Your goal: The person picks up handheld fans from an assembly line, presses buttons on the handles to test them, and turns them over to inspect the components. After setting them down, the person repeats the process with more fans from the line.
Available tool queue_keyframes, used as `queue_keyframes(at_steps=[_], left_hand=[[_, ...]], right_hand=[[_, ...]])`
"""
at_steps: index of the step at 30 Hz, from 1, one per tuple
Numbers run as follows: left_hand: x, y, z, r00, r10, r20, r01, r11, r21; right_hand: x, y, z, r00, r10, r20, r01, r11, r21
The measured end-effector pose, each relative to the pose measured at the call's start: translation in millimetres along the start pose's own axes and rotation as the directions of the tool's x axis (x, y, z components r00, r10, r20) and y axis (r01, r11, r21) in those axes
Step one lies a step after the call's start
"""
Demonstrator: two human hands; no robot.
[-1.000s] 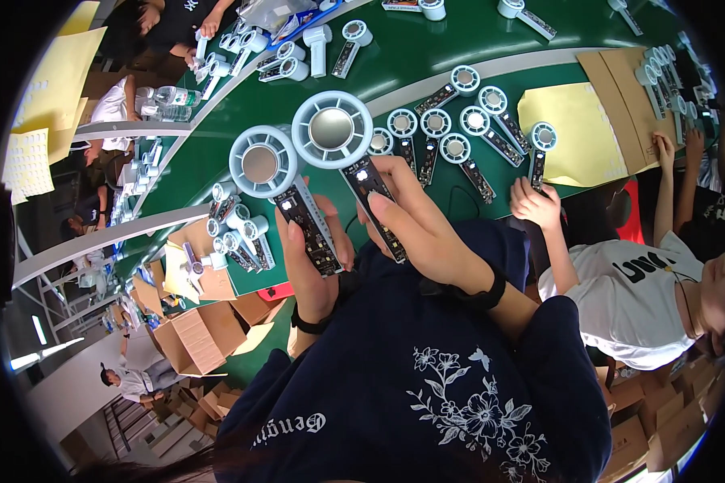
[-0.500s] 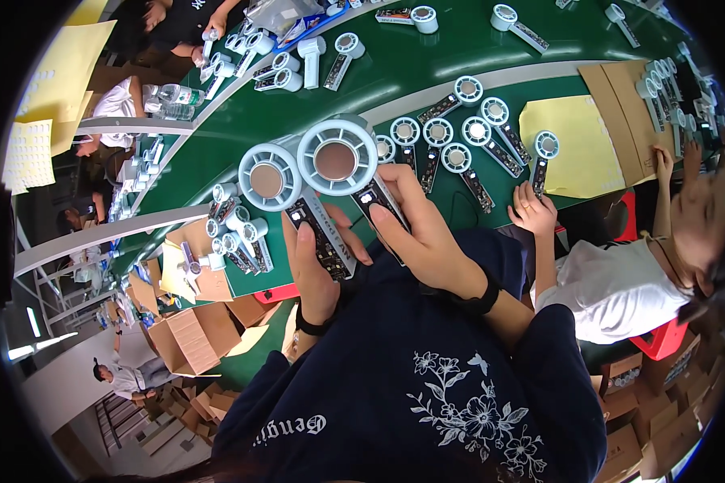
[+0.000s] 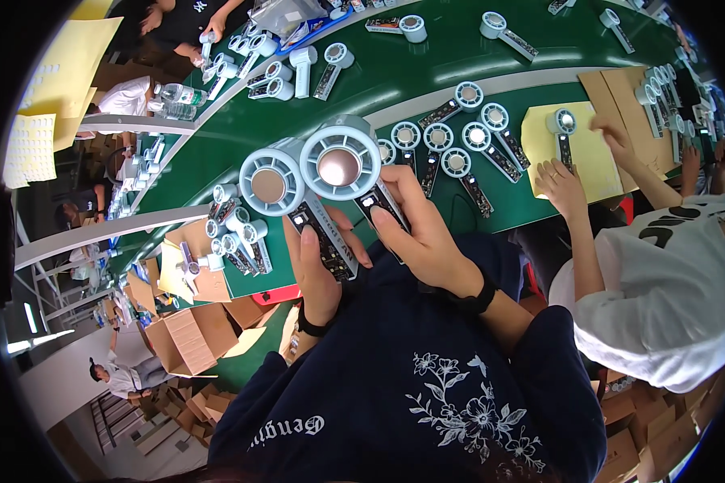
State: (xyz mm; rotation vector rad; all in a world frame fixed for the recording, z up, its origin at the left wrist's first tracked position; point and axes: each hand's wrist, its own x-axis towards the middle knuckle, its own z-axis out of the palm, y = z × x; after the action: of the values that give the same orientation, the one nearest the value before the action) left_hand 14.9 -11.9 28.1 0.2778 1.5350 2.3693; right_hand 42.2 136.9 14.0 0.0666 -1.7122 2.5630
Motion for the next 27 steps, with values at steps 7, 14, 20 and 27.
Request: queue_keyframes(at_steps=[7,14,20,27], left_hand=[[-0.4,0.1,1.0,1.0,0.002,-0.016,-0.002,0.999,0.04],[-0.6,-1.2,3.4,0.999,0.001,-0.036,0.001,0.999,0.038],[0.3,-2.1,4.1,0.999,-0.005,-0.045,0.007,0.999,0.043],[1.5,-3.4,4.2,0.999,-0.002,-0.049,0.005,0.998,0.063]], right_hand=[[-1.2,2.4,-0.7,1.0,0.006,0.001,-0.006,1.0,0.01],[-0.9,0.4,-0.9,1.0,0.02,-0.009,-0.02,0.999,0.027],[0.4,2.3,-2.3,1.0,-0.004,-0.009,0.004,1.0,0.004],[0.5,2.6,-3.0,1.0,0.002,-0.016,-0.002,1.0,-0.021]])
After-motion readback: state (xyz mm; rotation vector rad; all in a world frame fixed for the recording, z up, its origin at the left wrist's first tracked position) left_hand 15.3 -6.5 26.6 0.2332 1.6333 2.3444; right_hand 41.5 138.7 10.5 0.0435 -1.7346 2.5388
